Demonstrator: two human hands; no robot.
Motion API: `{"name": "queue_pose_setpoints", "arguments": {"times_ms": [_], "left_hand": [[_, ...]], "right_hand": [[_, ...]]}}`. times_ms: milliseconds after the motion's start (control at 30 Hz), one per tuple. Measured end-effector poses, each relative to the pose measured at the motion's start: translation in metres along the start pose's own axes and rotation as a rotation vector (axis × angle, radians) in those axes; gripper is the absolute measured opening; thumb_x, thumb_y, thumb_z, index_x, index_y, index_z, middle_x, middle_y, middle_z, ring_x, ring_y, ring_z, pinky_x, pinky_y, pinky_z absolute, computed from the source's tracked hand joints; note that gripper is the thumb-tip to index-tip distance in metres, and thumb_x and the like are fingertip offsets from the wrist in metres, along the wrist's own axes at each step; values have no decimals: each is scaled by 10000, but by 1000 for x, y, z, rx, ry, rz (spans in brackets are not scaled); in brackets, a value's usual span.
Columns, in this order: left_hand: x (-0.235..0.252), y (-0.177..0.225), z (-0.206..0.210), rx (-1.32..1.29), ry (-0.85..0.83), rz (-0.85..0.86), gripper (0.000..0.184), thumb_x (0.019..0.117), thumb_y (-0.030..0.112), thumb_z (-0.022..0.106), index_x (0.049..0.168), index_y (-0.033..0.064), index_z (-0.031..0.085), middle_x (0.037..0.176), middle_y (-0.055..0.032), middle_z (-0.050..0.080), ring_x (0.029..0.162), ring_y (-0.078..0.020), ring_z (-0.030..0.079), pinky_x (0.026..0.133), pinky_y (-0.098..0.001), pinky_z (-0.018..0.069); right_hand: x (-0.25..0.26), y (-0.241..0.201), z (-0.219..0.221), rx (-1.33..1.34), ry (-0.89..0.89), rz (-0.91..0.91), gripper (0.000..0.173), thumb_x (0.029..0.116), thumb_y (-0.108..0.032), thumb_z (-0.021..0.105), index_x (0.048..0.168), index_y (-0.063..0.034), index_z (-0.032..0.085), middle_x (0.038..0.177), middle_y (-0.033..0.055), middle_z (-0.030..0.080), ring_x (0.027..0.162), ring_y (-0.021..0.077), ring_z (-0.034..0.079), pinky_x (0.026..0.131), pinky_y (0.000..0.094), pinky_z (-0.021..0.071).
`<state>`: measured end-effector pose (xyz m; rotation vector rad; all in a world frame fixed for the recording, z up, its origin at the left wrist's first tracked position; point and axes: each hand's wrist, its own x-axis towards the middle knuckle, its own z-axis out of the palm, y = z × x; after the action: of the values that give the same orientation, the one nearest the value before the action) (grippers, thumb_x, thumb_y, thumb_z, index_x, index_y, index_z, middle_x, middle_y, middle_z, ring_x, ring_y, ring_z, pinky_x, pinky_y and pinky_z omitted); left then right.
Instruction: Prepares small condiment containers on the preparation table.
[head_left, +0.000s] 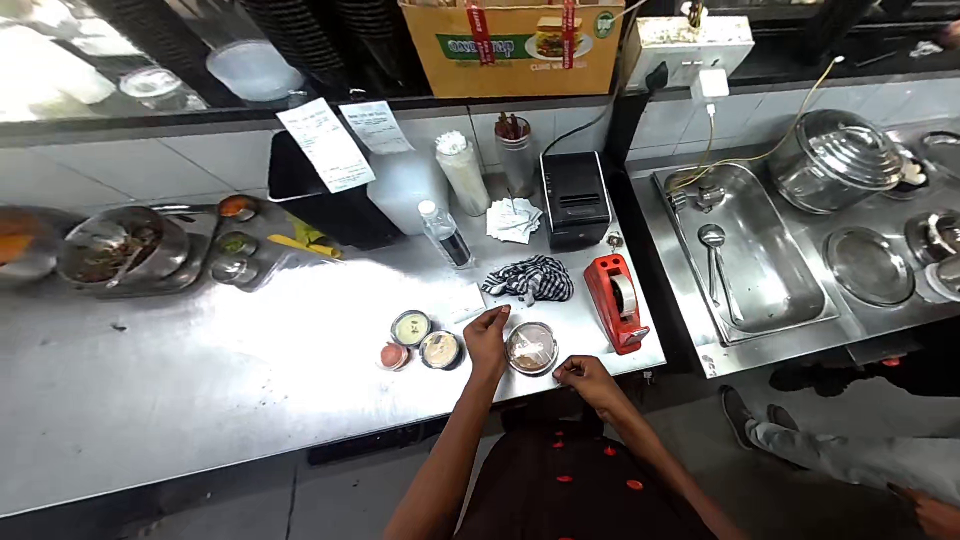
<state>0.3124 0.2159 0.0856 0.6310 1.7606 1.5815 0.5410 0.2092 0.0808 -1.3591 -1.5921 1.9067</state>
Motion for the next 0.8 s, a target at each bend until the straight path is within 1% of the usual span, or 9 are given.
{"name": "queue_pose_setpoints", "arguments": {"times_ms": [167,333,400,467,533,600,667,733,800], "left_hand": [[17,-15,1,29,-53,-54,155,960,148,712,999,9,767,929,-88,749,821,-147,673,762,-357,548],[18,-25,1,81,-30,-75,133,950,135,720,970,15,772,859,-95,744,738,-152,675,723,-361,565],[19,-27,0,179,-37,-48,132,949,148,722,967,28,775,865,-94,750,756,-173,689,748,-404,574],[20,-27,-1,331,-59,-34,135,947,176,729,986,59,783,894,-93,756,794,-201,700,786,-468,565],[22,-22,-2,485,-115,-41,126,935,185,738,994,83,786,944,-110,756,852,-254,707,822,-538,555],[25,-15,-4,619,-197,-86,99,914,192,756,945,111,804,952,-116,761,916,-303,712,855,-602,535],[33,-7,-9,736,-297,-140,91,885,201,761,901,126,811,914,-132,761,920,-350,709,840,-659,516],[42,-1,-11,816,-382,-196,98,854,213,777,887,126,806,903,-156,751,909,-376,702,827,-677,511],[51,-1,-11,863,-437,-225,124,845,220,788,884,103,797,880,-172,742,863,-374,703,802,-658,527]], "right_hand": [[7,0,7,14,25,50,215,960,-234,731,926,-24,695,854,90,699,740,166,650,688,339,549],[10,6,6,4,39,81,212,959,-233,733,913,-29,696,824,83,687,701,157,629,641,317,529],[12,12,7,-27,48,98,215,961,-242,728,924,-34,690,818,82,679,677,161,623,613,320,525],[14,15,9,-81,60,126,239,964,-284,720,948,-47,691,821,83,690,650,169,628,584,329,521],[17,15,10,-147,62,142,248,970,-310,709,965,-63,687,821,78,693,628,171,636,575,338,530],[21,17,12,-230,84,127,253,969,-335,701,952,-82,692,803,72,699,610,182,641,576,373,539],[23,17,13,-299,107,105,238,974,-330,685,962,-93,699,827,73,698,649,208,653,624,431,556],[23,18,14,-359,135,81,218,980,-323,677,971,-107,706,843,69,702,682,224,667,655,469,568],[23,18,17,-446,172,49,211,976,-322,672,936,-117,703,817,61,694,700,231,668,655,497,556]]}}
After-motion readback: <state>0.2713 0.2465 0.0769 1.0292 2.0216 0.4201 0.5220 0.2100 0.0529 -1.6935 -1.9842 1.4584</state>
